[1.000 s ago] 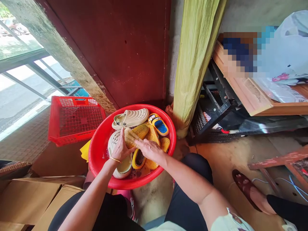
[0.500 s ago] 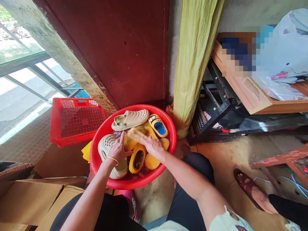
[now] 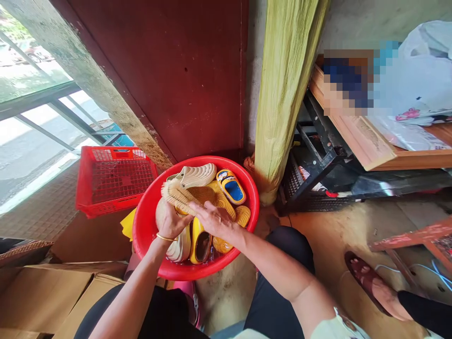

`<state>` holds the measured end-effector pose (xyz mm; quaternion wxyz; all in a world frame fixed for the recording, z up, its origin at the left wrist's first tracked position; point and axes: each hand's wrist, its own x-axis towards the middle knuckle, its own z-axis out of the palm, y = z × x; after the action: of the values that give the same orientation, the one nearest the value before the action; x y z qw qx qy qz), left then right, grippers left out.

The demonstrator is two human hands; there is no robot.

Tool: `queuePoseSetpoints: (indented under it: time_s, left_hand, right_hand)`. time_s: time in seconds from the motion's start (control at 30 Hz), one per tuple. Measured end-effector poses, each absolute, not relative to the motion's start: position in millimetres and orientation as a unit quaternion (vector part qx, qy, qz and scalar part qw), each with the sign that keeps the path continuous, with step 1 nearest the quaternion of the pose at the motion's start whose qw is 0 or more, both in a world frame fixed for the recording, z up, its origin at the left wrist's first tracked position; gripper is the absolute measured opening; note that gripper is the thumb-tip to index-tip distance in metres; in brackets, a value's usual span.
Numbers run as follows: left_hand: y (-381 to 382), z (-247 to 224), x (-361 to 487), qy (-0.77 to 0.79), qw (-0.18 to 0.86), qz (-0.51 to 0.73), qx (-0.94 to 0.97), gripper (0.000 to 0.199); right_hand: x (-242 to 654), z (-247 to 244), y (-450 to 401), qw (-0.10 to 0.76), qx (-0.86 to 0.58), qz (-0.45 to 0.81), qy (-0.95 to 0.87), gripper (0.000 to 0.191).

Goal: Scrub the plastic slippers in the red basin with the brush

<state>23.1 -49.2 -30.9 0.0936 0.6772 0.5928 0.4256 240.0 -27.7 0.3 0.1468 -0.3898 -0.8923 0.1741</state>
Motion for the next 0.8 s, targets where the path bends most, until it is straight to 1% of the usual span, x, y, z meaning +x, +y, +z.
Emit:
queuePoseSetpoints:
  time_s: [0.07,0.17,0.2,0.27,0.33,0.43,0.5,0.57,0.6,0.67,0.7,0.73,0.8]
  left_hand:
    - [-48,-35,22,0.590,0.124,0.427,0.674,0.124]
    - [-49,-34,21,0.570,0.160,0.433,0.680,0.133]
    - [-50,-32,21,0.563,0.165,0.427,0.688,0.134]
    - [-53,-26,20,0.549,0.158,0.400,0.716,0.128]
    - [-57,-23,19,0.522,0.142,0.363,0.759,0.119]
    - [-61,-27,17,0.482,0.136,0.329,0.801,0.110]
    - [-61,-35,13,0.499,0.140,0.326,0.790,0.109]
    - [-59,-44,8,0.546,0.150,0.312,0.763,0.101]
    - [-58,-47,6,0.572,0.158,0.297,0.748,0.092]
    - [-57,-50,3,0.607,0.175,0.261,0.730,0.074]
    - [-57,-51,3,0.614,0.180,0.246,0.728,0.068]
    - [-57,-50,3,0.617,0.179,0.237,0.729,0.067]
    - [-59,-47,5,0.621,0.163,0.225,0.733,0.070]
  right_hand:
    - [242,-3,-26,0.134,-0.395,0.159,-0.895,0.055]
    - [247,-17,-12,0.108,-0.458,0.166,-0.866,0.056]
    - [249,-22,-6,0.099,-0.485,0.178,-0.850,0.057]
    - [254,-29,6,0.095,-0.526,0.204,-0.820,0.059]
    - [258,-29,14,0.127,-0.533,0.222,-0.806,0.060]
    - [259,-19,16,0.209,-0.493,0.219,-0.815,0.058]
    - [258,-9,7,0.218,-0.448,0.214,-0.840,0.057]
    - [255,-2,-6,0.176,-0.408,0.206,-0.872,0.056]
    - [255,0,-12,0.146,-0.397,0.198,-0.884,0.057]
    - [258,2,-16,0.084,-0.406,0.183,-0.891,0.058]
    - [262,2,-15,0.060,-0.429,0.178,-0.884,0.060]
    - [267,1,-11,0.039,-0.457,0.176,-0.871,0.061]
    - [279,0,-1,0.011,-0.510,0.178,-0.842,0.062]
